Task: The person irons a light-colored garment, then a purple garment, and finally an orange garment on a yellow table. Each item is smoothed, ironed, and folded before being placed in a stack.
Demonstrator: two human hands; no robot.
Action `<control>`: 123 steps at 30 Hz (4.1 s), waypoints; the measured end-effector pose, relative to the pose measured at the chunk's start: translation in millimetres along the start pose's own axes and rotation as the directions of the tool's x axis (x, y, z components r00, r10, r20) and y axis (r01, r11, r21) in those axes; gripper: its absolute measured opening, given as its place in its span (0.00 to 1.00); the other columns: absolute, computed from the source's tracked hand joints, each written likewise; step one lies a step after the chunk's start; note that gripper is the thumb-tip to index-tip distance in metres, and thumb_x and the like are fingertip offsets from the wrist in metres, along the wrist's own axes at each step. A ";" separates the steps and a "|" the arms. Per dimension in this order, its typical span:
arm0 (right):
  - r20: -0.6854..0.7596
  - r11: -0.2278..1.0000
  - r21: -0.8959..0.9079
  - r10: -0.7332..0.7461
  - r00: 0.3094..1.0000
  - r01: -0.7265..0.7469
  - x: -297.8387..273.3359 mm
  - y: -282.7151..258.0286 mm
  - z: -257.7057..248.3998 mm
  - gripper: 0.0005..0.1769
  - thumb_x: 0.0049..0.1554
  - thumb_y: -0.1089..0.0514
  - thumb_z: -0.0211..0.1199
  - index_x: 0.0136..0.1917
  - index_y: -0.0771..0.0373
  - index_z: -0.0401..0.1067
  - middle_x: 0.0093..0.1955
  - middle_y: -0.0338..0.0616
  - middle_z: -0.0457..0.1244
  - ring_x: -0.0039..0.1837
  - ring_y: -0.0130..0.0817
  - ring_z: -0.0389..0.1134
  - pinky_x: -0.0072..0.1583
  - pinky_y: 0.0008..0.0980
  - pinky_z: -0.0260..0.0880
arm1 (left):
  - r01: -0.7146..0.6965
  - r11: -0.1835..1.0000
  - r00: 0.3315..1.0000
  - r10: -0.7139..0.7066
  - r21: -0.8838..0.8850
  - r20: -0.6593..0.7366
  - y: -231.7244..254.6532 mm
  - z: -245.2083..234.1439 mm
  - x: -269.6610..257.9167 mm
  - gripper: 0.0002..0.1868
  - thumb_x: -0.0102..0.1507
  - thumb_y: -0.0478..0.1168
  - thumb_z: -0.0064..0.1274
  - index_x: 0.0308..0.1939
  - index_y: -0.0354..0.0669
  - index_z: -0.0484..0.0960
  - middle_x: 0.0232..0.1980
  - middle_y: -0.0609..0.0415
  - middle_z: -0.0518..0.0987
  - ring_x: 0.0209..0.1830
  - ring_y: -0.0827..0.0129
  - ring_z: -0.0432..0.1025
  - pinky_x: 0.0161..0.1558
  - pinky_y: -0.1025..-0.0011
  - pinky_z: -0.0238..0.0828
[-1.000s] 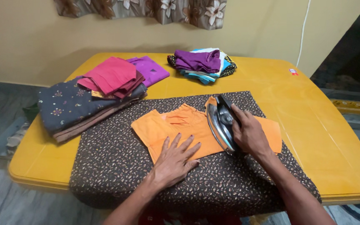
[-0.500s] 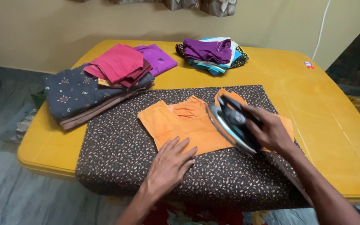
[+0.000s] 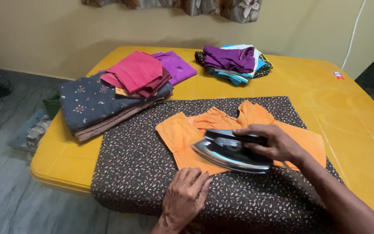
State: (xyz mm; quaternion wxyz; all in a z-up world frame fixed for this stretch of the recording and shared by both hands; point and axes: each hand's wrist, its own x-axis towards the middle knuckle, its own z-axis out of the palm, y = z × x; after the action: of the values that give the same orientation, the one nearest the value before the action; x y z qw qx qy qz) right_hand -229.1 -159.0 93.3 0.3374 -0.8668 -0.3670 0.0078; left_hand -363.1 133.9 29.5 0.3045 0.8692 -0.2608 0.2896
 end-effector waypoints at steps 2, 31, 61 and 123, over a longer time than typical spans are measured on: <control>0.001 0.995 0.081 -0.057 0.998 0.057 17.6 -3.9 8.4 0.27 0.54 0.62 0.67 0.67 0.55 0.73 0.55 0.42 0.73 0.53 0.34 0.75 0.57 0.35 0.74 | 0.001 1.000 1.000 -0.001 0.018 -0.010 0.6 0.4 0.3 0.11 0.65 0.40 0.58 0.45 0.35 0.85 0.40 0.50 0.77 0.41 0.58 0.71 0.45 0.60 0.71; -0.339 0.996 -0.003 -0.089 0.937 0.094 39.0 -47.1 66.6 0.25 0.57 0.64 0.63 0.68 0.62 0.70 0.56 0.52 0.69 0.53 0.42 0.73 0.54 0.36 0.73 | 0.094 0.994 0.994 -0.097 0.056 0.056 -20.6 19.1 -6.0 0.08 0.65 0.37 0.58 0.41 0.34 0.85 0.38 0.49 0.81 0.38 0.62 0.73 0.42 0.64 0.74; -0.541 0.958 -0.137 0.140 0.829 -0.251 26.2 -34.8 42.4 0.23 0.60 0.59 0.61 0.68 0.59 0.69 0.53 0.54 0.68 0.51 0.53 0.71 0.51 0.44 0.71 | 0.134 0.924 0.741 -0.333 0.358 0.583 -30.4 54.1 64.6 0.42 0.69 0.64 0.31 0.80 0.44 0.46 0.82 0.36 0.39 0.80 0.32 0.28 0.71 0.30 0.21; -0.650 0.754 0.005 0.501 0.571 -0.657 -89.5 27.7 -59.0 0.23 0.59 0.57 0.62 0.68 0.57 0.72 0.51 0.57 0.70 0.45 0.48 0.72 0.51 0.39 0.71 | 0.150 0.901 0.810 -0.348 0.407 0.471 -26.2 53.1 49.9 0.39 0.69 0.63 0.30 0.79 0.47 0.52 0.81 0.32 0.42 0.80 0.27 0.31 0.71 0.36 0.24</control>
State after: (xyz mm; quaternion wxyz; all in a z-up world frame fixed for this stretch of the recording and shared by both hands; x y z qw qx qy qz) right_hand -261.6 -264.5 101.6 0.3100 -0.9249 0.0724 -0.2079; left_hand -293.6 101.7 18.4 0.0957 0.9817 -0.1607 0.0352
